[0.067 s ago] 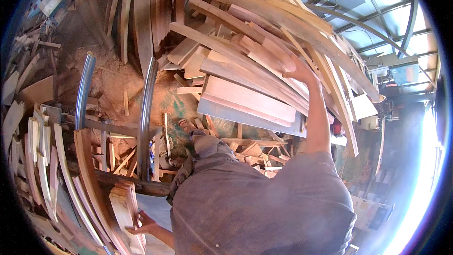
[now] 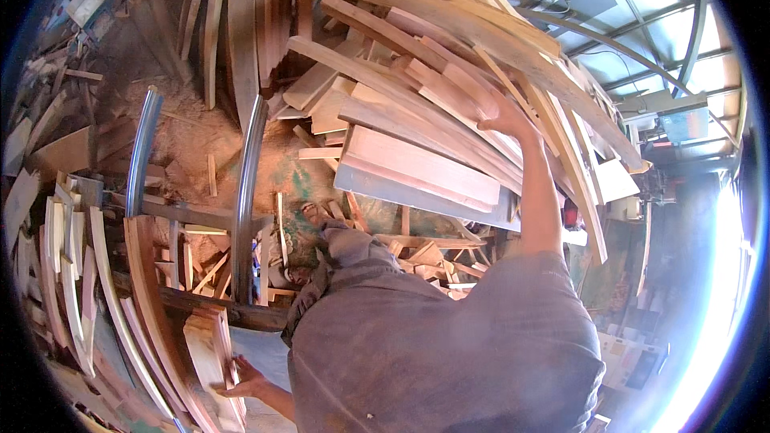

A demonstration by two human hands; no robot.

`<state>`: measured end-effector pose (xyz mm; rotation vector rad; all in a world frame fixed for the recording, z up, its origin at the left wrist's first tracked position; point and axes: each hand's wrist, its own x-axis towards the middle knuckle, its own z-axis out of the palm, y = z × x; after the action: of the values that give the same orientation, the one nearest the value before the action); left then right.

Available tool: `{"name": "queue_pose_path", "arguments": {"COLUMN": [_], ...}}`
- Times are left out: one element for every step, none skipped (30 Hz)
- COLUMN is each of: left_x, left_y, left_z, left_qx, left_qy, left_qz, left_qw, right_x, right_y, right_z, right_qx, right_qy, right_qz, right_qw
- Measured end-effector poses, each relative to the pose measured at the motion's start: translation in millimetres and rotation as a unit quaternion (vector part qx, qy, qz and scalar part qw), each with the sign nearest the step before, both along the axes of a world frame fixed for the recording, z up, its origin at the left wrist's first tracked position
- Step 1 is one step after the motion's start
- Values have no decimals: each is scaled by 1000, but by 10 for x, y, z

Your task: The person sorts through a large pile of wooden planks, picking up individual pieces to check them and then placing them onto a growing stack.

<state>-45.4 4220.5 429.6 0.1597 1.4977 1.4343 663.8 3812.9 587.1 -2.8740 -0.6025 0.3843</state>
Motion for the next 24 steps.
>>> {"name": "queue_pose_path", "arguments": {"left_x": [106, 224, 342, 498, 674, 747, 766, 804, 843, 870, 723, 844, 1054, 1140, 1144, 1125, 1126, 1169, 1196, 1221, 1232, 1237, 1244, 1268], "left_y": [-66, -118, -124, -196, -284, -363, -435, -459, -464, -480, -451, -428, -375, -345, -300, -279, -244, -221, -212, -204, -196, -194, -199, -177], "left_z": [97, 210, 348, 415, 468, 512, 458, 423, 406, 367, 66, 190, 450, 602, 568, 566, 565, 604, 617, 628, 641, 612, 549, 540], "left_qx": [8, 17, -47, -44, -44, -38, -13, 9, 34, 58, 133, 113, 91, 69, 102, 103, 104, 105, 107, 108, 110, 106, 102, 99], "left_qy": [-11, -22, -84, -39, 6, 52, 101, 80, 63, 45, 4, 13, 27, 43, 27, 32, 37, 41, 37, 33, 29, 27, 25, 23], "left_qz": [-20, -41, 32, -11, -60, -104, -177, -205, -227, -254, -295, -305, -314, -323, -331, -332, -334, -335, -338, -342, -344, -343, -342, -342], "left_qw": [1000, 999, 995, 998, 997, 993, 979, 975, 971, 964, 946, 946, 945, 943, 938, 937, 936, 935, 934, 933, 932, 933, 934, 934], "right_x": [14, 17, 15, 15, -23, -50, -73, -92, -204, -223, -234, -248, -340, -510, -633, -684, -727, -772, -860, -950, -1056, -1134, -1162, -1144], "right_y": [-44, -97, -121, -109, -161, -151, -149, -144, 8, 4, -8, -21, 36, 134, 174, 163, 144, 136, 154, 166, 232, 255, 184, 110], "right_z": [-29, -62, -118, -174, -188, -186, -176, -165, -59, -28, -3, 1, 46, 137, 188, 164, 139, 110, 52, 29, 73, 84, -11, -57], "right_qx": [-9, -18, -28, -39, -52, -51, -50, -50, -38, -28, -18, -9, -7, -6, -6, -4, -2, 0, 7, -3, -12, -21, -7, -8], "right_qy": [-18, -36, -42, -48, -53, -43, -33, -24, -17, -10, -3, 5, -39, -82, -127, -111, -96, -81, -83, -91, -100, -108, -154, -187], "right_qz": [32, 64, 48, 34, 13, 0, -13, -27, -43, -50, -57, -65, -58, -51, -47, -35, -23, -11, -29, -31, -31, -32, -17, -20], "right_qw": [999, 997, 998, 998, 997, 998, 998, 998, 998, 998, 998, 998, 998, 995, 991, 993, 995, 997, 996, 995, 994, 993, 988, 982]}}
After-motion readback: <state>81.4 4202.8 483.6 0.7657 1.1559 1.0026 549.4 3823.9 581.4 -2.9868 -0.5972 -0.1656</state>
